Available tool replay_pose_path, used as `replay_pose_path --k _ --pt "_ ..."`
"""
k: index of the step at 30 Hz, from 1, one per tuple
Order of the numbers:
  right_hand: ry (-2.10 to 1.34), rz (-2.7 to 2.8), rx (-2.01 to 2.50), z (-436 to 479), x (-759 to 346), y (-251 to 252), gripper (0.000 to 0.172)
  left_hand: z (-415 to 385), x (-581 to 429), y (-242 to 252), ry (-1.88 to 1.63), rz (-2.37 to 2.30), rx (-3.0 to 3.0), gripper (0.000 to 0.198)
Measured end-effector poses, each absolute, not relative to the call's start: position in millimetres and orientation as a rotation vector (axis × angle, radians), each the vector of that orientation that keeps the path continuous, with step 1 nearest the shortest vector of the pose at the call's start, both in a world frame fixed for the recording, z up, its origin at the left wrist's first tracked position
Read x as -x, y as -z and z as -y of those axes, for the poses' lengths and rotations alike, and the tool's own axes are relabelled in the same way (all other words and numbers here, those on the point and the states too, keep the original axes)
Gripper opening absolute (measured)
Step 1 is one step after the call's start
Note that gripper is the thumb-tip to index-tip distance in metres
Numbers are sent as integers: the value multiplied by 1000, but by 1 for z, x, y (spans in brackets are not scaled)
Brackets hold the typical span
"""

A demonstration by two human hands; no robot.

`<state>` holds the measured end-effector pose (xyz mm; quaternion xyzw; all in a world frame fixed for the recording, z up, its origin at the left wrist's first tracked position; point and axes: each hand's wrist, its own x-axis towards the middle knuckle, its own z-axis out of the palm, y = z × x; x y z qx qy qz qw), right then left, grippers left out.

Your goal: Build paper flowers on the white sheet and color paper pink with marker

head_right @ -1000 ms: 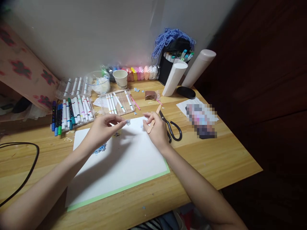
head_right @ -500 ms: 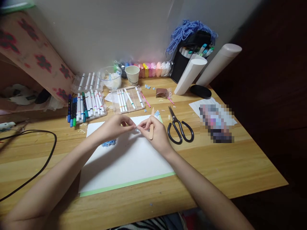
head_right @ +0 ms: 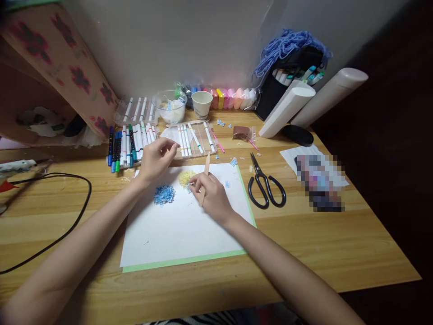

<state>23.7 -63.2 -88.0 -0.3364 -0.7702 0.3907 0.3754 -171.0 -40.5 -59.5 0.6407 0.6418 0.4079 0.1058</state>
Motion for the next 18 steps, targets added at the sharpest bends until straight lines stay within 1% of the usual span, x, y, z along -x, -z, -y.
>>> replay_pose_path --k 4,8,14,18 --pt "-1022 1896 818 66 -39 85 14 42 173 67 -1225 -1939 -1919 14" --pt "-1137 1903 737 70 -56 86 40 44 176 75 -1231 -1952 -1928 12" --pt "-1157 1938 753 68 -60 89 48 43 178 79 -1295 -1922 -1875 13" --pt "-1215 1929 811 67 -56 91 49 43 178 79 -1284 -1943 -1827 14"
